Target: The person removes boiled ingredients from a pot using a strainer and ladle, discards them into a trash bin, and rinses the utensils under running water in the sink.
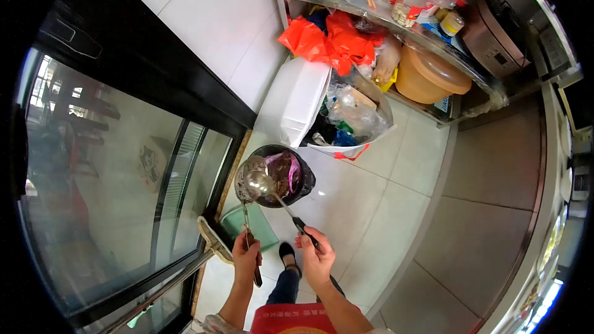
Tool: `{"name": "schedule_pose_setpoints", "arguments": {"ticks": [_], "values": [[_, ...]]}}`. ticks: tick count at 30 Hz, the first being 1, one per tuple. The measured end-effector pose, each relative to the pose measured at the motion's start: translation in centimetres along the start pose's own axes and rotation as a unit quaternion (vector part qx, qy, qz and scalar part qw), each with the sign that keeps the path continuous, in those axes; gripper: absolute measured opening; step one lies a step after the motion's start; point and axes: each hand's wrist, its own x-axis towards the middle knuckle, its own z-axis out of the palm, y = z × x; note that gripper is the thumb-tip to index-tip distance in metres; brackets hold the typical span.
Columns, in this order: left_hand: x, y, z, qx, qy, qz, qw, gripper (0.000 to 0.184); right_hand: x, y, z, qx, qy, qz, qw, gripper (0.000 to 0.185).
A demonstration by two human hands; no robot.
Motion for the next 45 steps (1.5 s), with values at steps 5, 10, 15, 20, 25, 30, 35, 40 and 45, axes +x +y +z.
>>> {"name": "schedule_pose_setpoints", "arguments": {"ticks": [5, 10, 15, 20, 25, 30, 35, 40, 45], "values": [[3.8, -4.4, 0.3, 0.191, 0.091, 0.160, 0.964, 0.038, 2.7, 2.3, 0.9, -0.118, 0.031, 0.046, 0.991, 0.017], [7.3, -8.8, -0.9, 0.282, 0.078, 0.277, 0.915, 0.048, 6.0, 5.8, 3.3, -0.087, 0.088, 0.098, 0.987, 0.015], [9.1, -9.6, -0.6, 0.350, 0.093, 0.317, 0.877, 0.055, 6.8, 7.1, 4.9, -0.044, 0.083, 0.122, 0.988, 0.012], [9.9, -9.6, -1.9, 0.366, 0.085, 0.314, 0.872, 0.055, 7.4, 8.4, 5.1, -0.069, 0.083, 0.120, 0.987, 0.011], [8.9, -9.0, -1.8, 0.326, 0.082, 0.348, 0.875, 0.050, 7.1, 7.2, 5.1, -0.069, 0.078, 0.124, 0.987, 0.010], [10.1, -8.5, -1.5, 0.154, 0.043, 0.234, 0.959, 0.042, 6.3, 6.6, 4.9, -0.132, 0.052, 0.109, 0.984, 0.009], [8.1, -3.0, -2.8, -0.204, -0.005, -0.100, 0.974, 0.037, 4.1, 4.8, 4.2, -0.147, 0.073, 0.077, 0.983, 0.010], [7.9, -1.7, -4.2, -0.315, -0.131, -0.195, 0.920, 0.029, 2.6, 4.1, 4.6, -0.060, -0.002, 0.065, 0.996, 0.016], [7.3, -1.0, -2.8, -0.307, -0.184, -0.192, 0.914, 0.038, 1.2, 6.0, 3.8, 0.157, 0.021, 0.238, 0.958, 0.018]]}}
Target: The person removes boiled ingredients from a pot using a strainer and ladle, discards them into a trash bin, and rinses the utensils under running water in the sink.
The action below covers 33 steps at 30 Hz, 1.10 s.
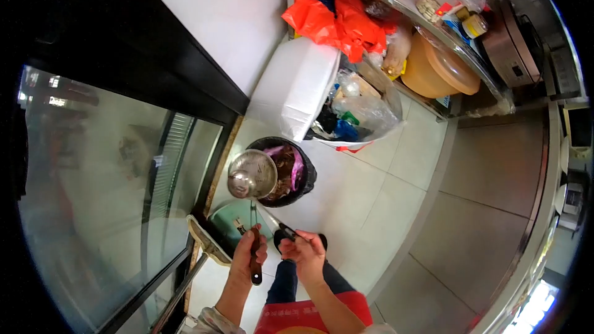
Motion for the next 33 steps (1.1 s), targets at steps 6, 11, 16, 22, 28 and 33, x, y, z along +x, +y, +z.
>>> {"name": "schedule_pose_setpoints", "arguments": {"ticks": [6, 11, 16, 22, 28, 33], "values": [[0.7, 0.4, 4.4, 0.230, 0.088, 0.021, 0.969, 0.042, -0.4, 3.2, -4.2, 0.023, -0.138, 0.128, 0.982, 0.024], [2.7, -1.2, 3.8, 0.220, 0.116, 0.039, 0.968, 0.036, 4.0, 3.2, -7.9, 0.007, -0.194, 0.185, 0.963, 0.028], [4.3, -4.0, 5.0, 0.250, 0.222, 0.080, 0.939, 0.038, 17.7, 7.5, -17.9, -0.309, 0.066, 0.053, 0.947, 0.017], [4.9, -6.1, 1.0, 0.312, 0.199, 0.119, 0.921, 0.049, 32.9, 15.6, -23.6, -0.690, 0.049, -0.179, 0.699, 0.011], [4.6, -6.3, -2.5, 0.343, 0.270, 0.113, 0.893, 0.055, 37.6, 20.7, -26.4, -0.821, -0.011, -0.280, 0.496, 0.006], [3.8, -5.5, -0.5, 0.333, 0.304, 0.144, 0.881, 0.058, 36.8, 19.7, -26.2, -0.768, -0.029, -0.254, 0.587, 0.008]]}}
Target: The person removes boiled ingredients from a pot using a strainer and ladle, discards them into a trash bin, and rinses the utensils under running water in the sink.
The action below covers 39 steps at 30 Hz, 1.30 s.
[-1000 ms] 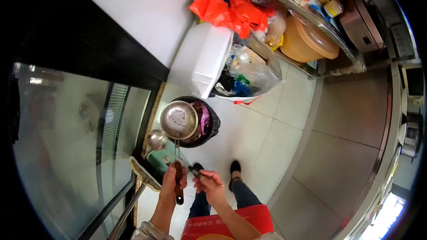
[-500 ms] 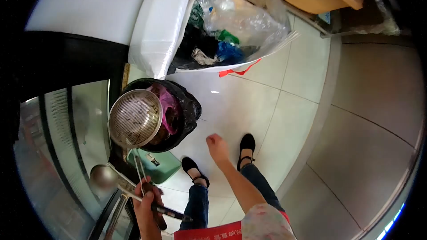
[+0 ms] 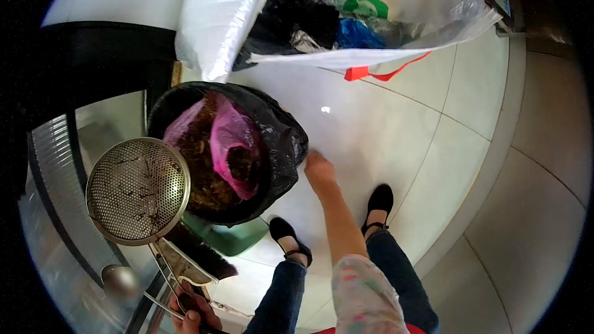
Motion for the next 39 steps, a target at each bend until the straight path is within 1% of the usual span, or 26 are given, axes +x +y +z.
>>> {"name": "schedule_pose_setpoints", "arguments": {"ticks": [1, 3, 5, 7, 8, 11, 13, 14, 15, 16, 17, 20, 23, 25, 26, 29, 30, 33, 34, 37, 38, 39], "values": [[-0.4, 0.6, -0.2, -0.001, 0.002, 0.003, 1.000, 0.059, -0.1, -0.4, -1.1, 0.033, 0.000, 0.024, 0.999, 0.009], [-1.4, 1.6, -0.7, -0.018, -0.004, 0.014, 1.000, 0.059, -1.6, -1.6, -4.9, 0.087, 0.044, 0.014, 0.995, 0.012], [-2.4, 2.8, -1.2, -0.040, -0.017, 0.022, 0.999, 0.058, -3.3, -4.7, -10.9, 0.186, 0.083, 0.064, 0.977, 0.016], [-3.4, 3.9, -1.8, -0.066, -0.033, 0.034, 0.997, 0.057, -3.8, -8.9, -17.6, 0.276, 0.079, 0.057, 0.956, 0.015], [-3.7, 4.3, -2.0, -0.070, -0.045, 0.041, 0.996, 0.054, -3.6, -10.8, -19.5, 0.323, 0.075, 0.053, 0.942, 0.015], [-5.0, 5.4, -2.7, -0.089, -0.039, 0.042, 0.994, 0.053, 0.0, -16.0, -22.3, 0.309, 0.190, -0.055, 0.930, 0.015], [-5.7, 6.2, -2.9, -0.119, -0.030, 0.034, 0.992, 0.051, 1.5, -18.1, -20.9, 0.302, 0.171, -0.106, 0.932, 0.014], [-5.9, 6.5, -3.0, -0.127, -0.030, 0.034, 0.991, 0.050, 1.7, -19.2, -20.4, 0.345, 0.139, -0.102, 0.923, 0.013], [-6.2, 6.9, -3.1, -0.134, -0.030, 0.034, 0.990, 0.048, 1.9, -20.0, -20.0, 0.314, 0.125, -0.130, 0.932, 0.013], [-6.5, 7.4, -3.0, -0.140, -0.022, 0.041, 0.989, 0.041, 2.0, -20.8, -19.5, 0.275, 0.103, -0.143, 0.945, 0.011], [-6.6, 7.6, -3.0, -0.137, -0.024, 0.043, 0.989, 0.039, 2.1, -21.3, -18.9, 0.236, 0.081, -0.157, 0.956, 0.008], [-6.8, 7.9, -3.3, -0.131, -0.033, 0.049, 0.990, 0.033, 3.1, -21.7, -16.8, 0.074, 0.093, -0.224, 0.967, 0.014], [-7.1, 7.8, -3.4, -0.133, -0.040, 0.048, 0.989, 0.029, 4.6, -21.2, -15.2, -0.052, -0.094, -0.238, 0.965, 0.016], [-7.5, 8.6, -2.8, -0.129, -0.035, 0.044, 0.990, 0.026, 5.0, -22.0, -15.5, -0.062, -0.114, -0.223, 0.966, 0.015], [-7.9, 9.2, -2.3, -0.127, -0.017, 0.050, 0.990, 0.024, 5.1, -22.4, -15.8, -0.068, -0.124, -0.216, 0.966, 0.015], [-9.0, 10.5, -2.7, -0.102, -0.029, 0.027, 0.994, 0.027, 3.5, -24.4, -19.9, -0.136, -0.097, -0.181, 0.969, 0.017], [-9.3, 10.6, -2.9, -0.100, -0.046, 0.033, 0.993, 0.030, 2.7, -24.5, -20.6, -0.178, 0.004, -0.199, 0.964, 0.013], [-10.9, 12.3, -2.2, -0.123, -0.046, 0.051, 0.990, 0.032, 0.9, -25.6, -23.9, -0.078, 0.007, -0.212, 0.974, 0.009], [-11.7, 12.9, -2.2, -0.118, -0.048, 0.054, 0.990, 0.031, 0.1, -26.0, -25.7, -0.036, 0.028, -0.197, 0.979, 0.005], [-14.2, 14.5, -2.8, -0.151, -0.105, 0.044, 0.982, 0.027, -2.6, -26.9, -31.4, 0.135, 0.034, -0.151, 0.979, 0.008], [-14.8, 15.1, -3.0, -0.228, -0.087, -0.025, 0.969, 0.041, -3.6, -27.1, -33.1, 0.189, 0.032, -0.128, 0.973, 0.010], [-15.8, 15.7, -3.3, -0.238, -0.105, -0.027, 0.965, 0.041, -4.8, -27.3, -34.9, 0.243, 0.032, -0.106, 0.964, 0.013]]}}
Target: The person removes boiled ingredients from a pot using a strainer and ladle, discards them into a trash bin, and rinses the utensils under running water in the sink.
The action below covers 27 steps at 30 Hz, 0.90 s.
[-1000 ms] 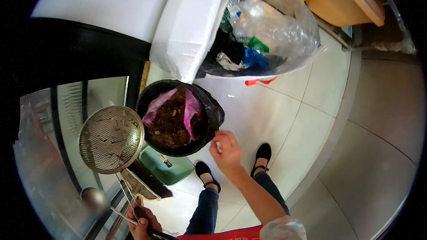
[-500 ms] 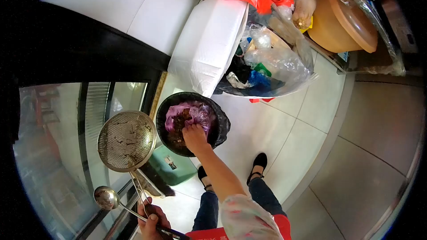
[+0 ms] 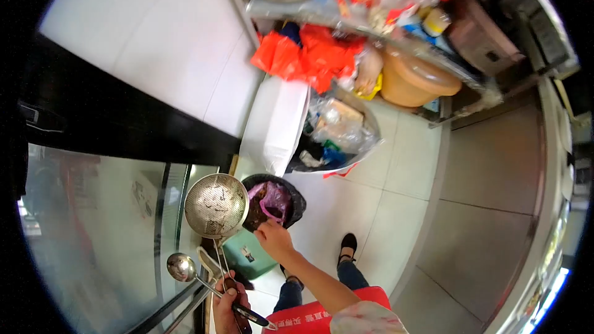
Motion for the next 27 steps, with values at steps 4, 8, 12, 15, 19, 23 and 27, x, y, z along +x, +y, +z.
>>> {"name": "schedule_pose_setpoints", "arguments": {"ticks": [4, 8, 12, 15, 19, 23, 27], "values": [[-4.9, 2.1, 1.1, 0.015, -0.055, -0.002, 0.998, 0.033, -3.8, -5.1, -7.2, 0.322, -0.021, 0.206, 0.924, 0.015], [-11.7, 5.5, 2.6, 0.106, -0.185, -0.038, 0.976, 0.016, -12.5, -10.7, -15.0, 0.459, 0.067, 0.243, 0.852, 0.016], [-16.9, 6.8, 3.2, 0.178, -0.399, -0.121, 0.891, 0.012, -24.0, -15.5, -20.1, 0.470, 0.232, 0.265, 0.809, 0.014], [-24.5, 5.2, 4.9, 0.278, -0.431, -0.126, 0.849, 0.014, -33.2, -18.4, -23.2, 0.480, 0.307, 0.237, 0.787, 0.015], [-31.5, -1.3, 5.6, 0.342, -0.526, -0.178, 0.758, 0.022, -45.4, -20.0, -26.5, 0.465, 0.477, 0.198, 0.719, 0.019], [-37.9, -9.3, 5.7, 0.362, -0.635, -0.257, 0.632, 0.034, -57.0, -20.2, -28.4, 0.417, 0.622, 0.138, 0.648, 0.017], [-48.2, -16.9, 5.4, 0.377, -0.670, -0.284, 0.573, 0.038, -69.8, -21.2, -31.8, 0.398, 0.711, 0.073, 0.575, 0.017]]}}
